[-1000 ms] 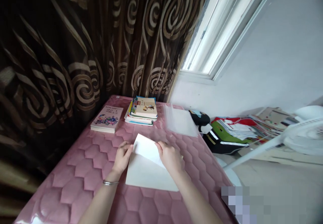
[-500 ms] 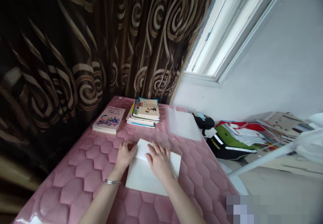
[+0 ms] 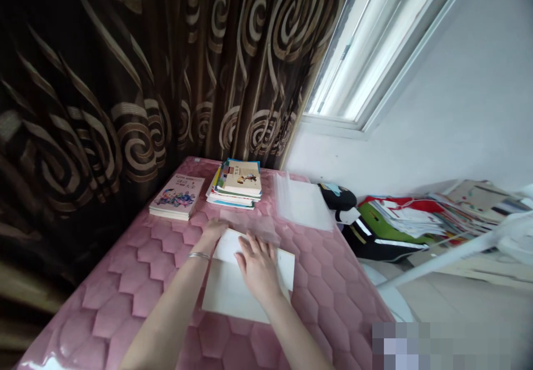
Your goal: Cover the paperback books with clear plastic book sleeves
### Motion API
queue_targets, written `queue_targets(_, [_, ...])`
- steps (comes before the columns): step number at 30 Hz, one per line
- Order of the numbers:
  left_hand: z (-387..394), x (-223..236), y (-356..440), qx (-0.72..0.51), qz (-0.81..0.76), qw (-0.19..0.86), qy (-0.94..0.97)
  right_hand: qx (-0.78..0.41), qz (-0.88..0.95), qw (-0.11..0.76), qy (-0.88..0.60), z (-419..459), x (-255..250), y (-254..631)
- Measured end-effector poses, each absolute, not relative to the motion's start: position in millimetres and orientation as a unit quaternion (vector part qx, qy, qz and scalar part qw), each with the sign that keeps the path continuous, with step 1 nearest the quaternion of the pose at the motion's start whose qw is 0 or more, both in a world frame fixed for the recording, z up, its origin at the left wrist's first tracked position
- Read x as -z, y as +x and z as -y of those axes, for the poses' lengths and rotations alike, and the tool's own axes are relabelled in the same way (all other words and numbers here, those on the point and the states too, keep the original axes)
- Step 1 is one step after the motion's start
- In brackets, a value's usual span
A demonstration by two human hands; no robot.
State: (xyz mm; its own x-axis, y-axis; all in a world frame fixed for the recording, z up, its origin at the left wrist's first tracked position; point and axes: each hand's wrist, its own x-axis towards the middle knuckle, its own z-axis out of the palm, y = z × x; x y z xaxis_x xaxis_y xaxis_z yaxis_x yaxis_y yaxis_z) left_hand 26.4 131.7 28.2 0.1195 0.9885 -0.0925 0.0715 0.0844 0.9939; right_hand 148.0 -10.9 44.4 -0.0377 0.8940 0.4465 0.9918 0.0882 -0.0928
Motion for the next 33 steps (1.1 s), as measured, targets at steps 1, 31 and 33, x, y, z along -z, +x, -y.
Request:
queue_targets(1, [-127.3,-27.6,24.6,-0.427,-0.499,0.547,0.519,0.122,0.710,0.201,-0.664,9.9,-44.7,148.1])
queue_targets(31, [-64.2,-21.3,4.6,-0.499,-0.367,0.582,0.527,0.125,0.721,0.271,-0.625,11.6,-45.0,162.1])
queue_targets(33, [-64.0,-22.0,5.4,-0.503,-0.371,0.573,0.530,0.131,0.687,0.302,-0.648,10.2,-44.9,176.5])
